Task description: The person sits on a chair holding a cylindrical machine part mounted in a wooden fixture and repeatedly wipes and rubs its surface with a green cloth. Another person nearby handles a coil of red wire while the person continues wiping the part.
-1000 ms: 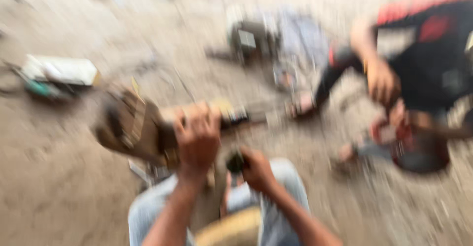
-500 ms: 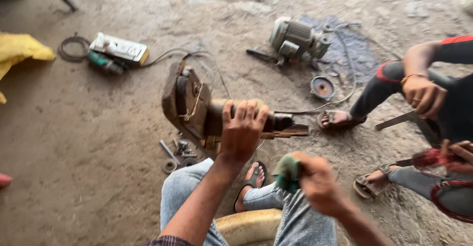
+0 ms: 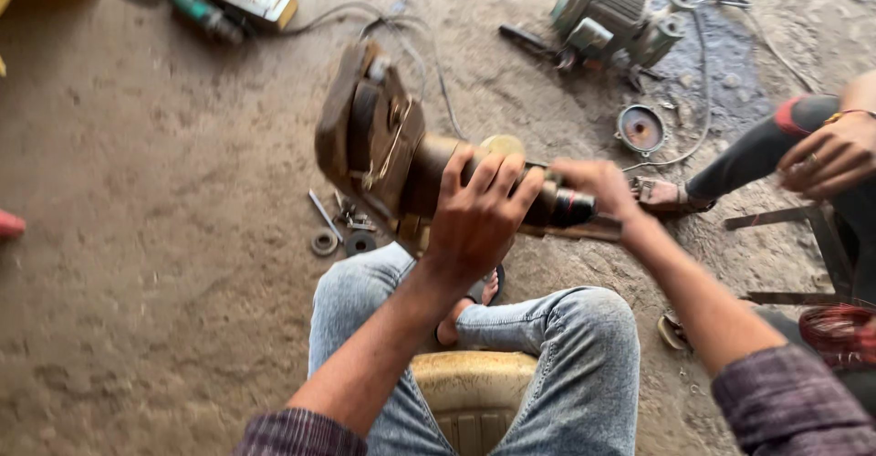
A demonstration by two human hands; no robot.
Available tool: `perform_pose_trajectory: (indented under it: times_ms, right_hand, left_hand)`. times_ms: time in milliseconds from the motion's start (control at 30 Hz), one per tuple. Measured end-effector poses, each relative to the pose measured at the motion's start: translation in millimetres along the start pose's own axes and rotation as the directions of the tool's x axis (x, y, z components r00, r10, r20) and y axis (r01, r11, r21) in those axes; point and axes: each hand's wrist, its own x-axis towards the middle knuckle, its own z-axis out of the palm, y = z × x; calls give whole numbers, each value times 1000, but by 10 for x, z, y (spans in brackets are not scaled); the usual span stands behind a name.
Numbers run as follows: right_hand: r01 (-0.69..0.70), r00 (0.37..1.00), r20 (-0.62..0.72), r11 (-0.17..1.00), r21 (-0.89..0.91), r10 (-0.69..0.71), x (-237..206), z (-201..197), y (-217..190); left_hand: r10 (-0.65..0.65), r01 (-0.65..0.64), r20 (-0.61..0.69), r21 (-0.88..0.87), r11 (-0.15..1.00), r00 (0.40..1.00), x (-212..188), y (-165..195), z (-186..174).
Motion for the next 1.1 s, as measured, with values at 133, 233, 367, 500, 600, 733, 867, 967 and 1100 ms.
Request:
perform_pose_trajectory:
  times_ms: [133,233,367,500,600,733,867,967,1100]
  right_hand:
    - [-14,997,67,919,-394,44,-579,454,-262]
    - [-226,935,207,932,-285,289,-914,166,-758]
    - [35,974,224,998,-48,-24,-811,-826,-970]
    - [-195,963,36,779,-596,268,-170,-881,-239]
    - [-153,970,136,936,-317,204,-304,74,-43]
    - [-76,931,343,985,-153,125,-1100,625,-502]
    - [-31,983,181,987,156,3,-1165,-472,-818]
    - [98,994,-13,924,-371,-111,-514,-800,-498]
    - [114,992,117,804,-584,-55,4,-52,-186]
  left_hand:
    - [-21,21,7,60,998,1000,100,-50,52]
    - [-3,4,-4,92,996,1000,123,-21,80]
    - [32,-33,13,93,995,999,13,153,54]
    - [98,-98,-20,-20,995,995,-144,191,-21]
    - [58,-58,-49,6,998,997,-181,82,-53]
    - [12,-10,-43,44,999,999,-165,-56,-65]
    - [57,-54,-30,71,996,998,-122,6,-57]
    - [55,-52,-73,43,998,996,-183,106,-106]
    - [9,-8,-54,21,1000,998,-160,108,-121]
